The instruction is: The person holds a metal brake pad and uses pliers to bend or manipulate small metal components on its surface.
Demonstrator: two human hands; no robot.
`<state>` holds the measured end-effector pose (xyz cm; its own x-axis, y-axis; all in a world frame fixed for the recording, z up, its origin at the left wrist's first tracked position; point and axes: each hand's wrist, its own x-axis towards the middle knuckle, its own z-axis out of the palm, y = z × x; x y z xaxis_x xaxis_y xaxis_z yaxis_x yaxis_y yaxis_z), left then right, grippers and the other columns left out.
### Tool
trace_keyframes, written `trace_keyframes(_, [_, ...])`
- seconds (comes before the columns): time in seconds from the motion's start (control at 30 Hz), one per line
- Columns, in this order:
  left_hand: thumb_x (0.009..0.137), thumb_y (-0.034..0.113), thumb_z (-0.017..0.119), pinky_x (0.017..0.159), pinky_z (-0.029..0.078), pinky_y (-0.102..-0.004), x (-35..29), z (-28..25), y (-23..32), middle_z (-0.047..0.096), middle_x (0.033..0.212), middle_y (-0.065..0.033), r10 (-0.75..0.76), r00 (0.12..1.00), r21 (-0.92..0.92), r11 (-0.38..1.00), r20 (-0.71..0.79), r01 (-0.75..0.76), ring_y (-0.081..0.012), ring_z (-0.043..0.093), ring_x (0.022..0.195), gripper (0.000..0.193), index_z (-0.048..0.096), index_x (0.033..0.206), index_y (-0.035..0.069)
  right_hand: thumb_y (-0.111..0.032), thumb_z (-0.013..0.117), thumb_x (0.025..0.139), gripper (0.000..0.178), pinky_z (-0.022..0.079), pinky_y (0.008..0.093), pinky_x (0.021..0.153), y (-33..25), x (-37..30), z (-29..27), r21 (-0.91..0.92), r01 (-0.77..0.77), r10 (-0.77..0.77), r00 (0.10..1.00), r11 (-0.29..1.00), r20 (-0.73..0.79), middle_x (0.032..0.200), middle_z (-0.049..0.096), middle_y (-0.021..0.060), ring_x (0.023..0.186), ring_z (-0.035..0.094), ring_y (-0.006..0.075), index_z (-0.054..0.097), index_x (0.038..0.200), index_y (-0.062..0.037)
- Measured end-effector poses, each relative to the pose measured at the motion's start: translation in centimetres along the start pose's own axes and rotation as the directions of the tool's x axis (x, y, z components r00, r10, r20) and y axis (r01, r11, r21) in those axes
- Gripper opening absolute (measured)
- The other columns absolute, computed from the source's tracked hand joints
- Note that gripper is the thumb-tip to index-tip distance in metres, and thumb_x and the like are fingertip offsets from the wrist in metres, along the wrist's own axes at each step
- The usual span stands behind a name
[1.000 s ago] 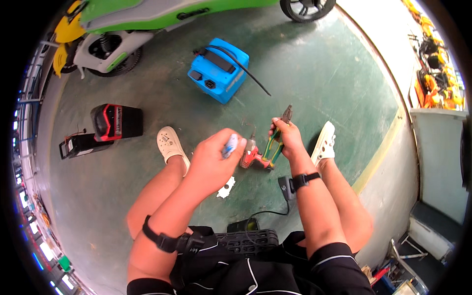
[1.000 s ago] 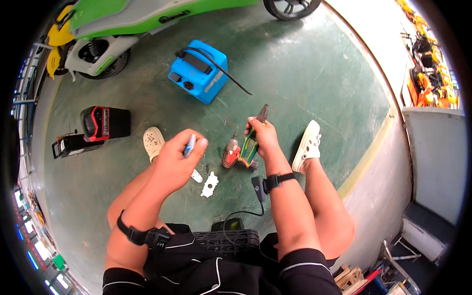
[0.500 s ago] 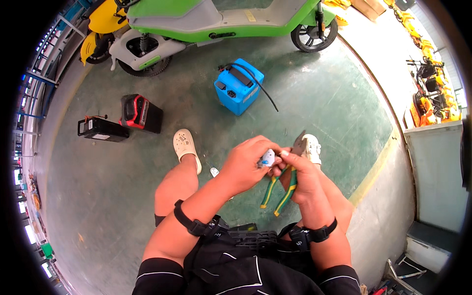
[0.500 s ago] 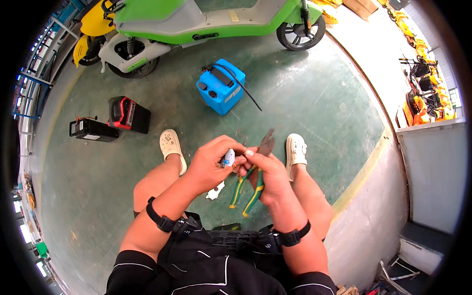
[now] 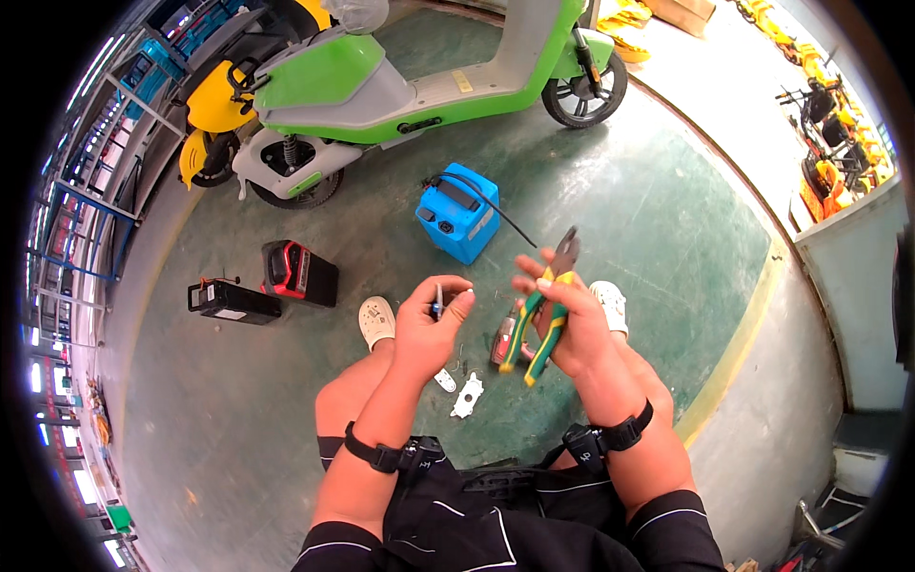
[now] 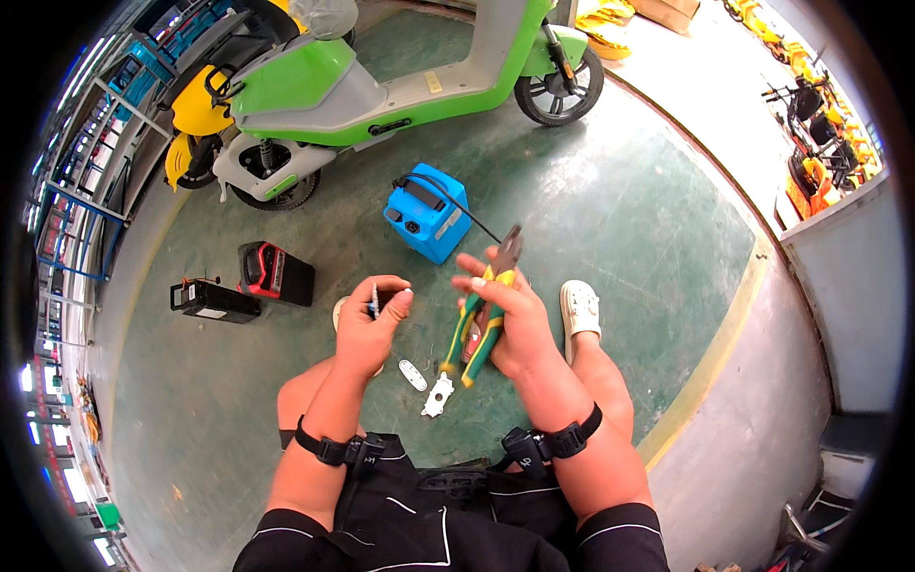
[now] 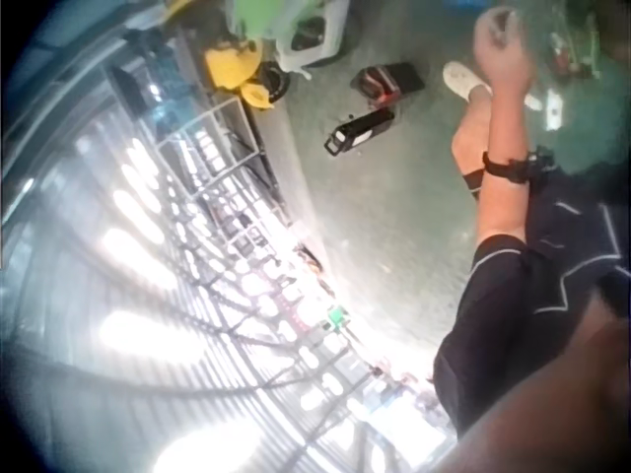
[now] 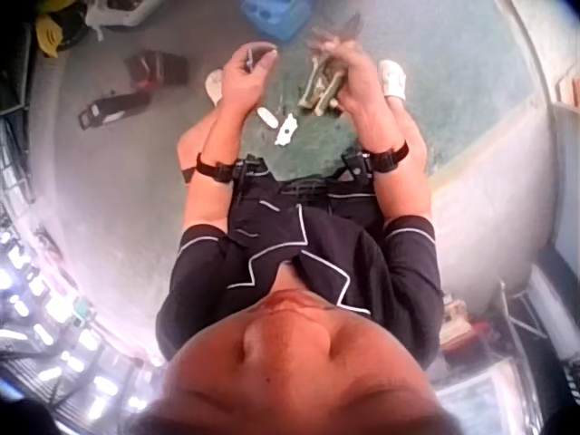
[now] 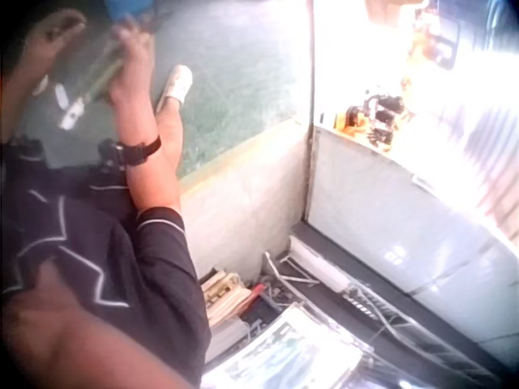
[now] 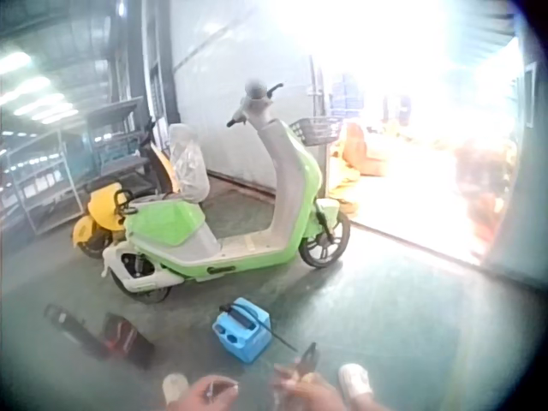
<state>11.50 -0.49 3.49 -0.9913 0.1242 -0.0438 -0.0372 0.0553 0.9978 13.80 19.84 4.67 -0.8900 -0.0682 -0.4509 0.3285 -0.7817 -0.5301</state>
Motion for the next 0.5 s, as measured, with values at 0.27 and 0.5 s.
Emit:
trace_keyframes(0.27, [0.093, 0.009, 0.072, 0.076, 0.05, -0.0251, -1.1, -0.3, -0.9, 0.07, 0.1, -0.0037, -0.09, 0.996, -0.264, 0.96, 0.012, 0.09, -0.0091, 0.061, 0.086, 0.019, 0.066, 0.109, 0.002, 0.0, 0.052, 0.084, 0.044, 0.048, 0.0306, 0.077, 3.7, -0.8, -2.7, -0.262, -0.288, 0.295, 0.956, 0.921, -0.013, 0.119, 0.069, 0.014, 0.103, 0.065, 0.0214, 0.055, 0.128, -0.0009])
trace_keyframes(0.5, [0.092, 0.007, 0.072, 0.075, 0.05, -0.0251, -1.9, -0.4, -0.9, 0.069, 0.1, -0.0041, -0.094, 0.994, -0.284, 0.953, 0.05, 0.105, -0.0093, 0.061, 0.086, 0.017, 0.065, 0.108, 0.004, 0.01, 0.048, 0.082, 0.051, 0.054, 0.0363, 0.081, 3.8, -2.5, -0.8, -0.566, -0.154, 0.193, 0.981, 0.81, 0.009, 0.122, 0.063, 0.0131, 0.114, 0.062, 0.0236, 0.053, 0.132, -0.0013])
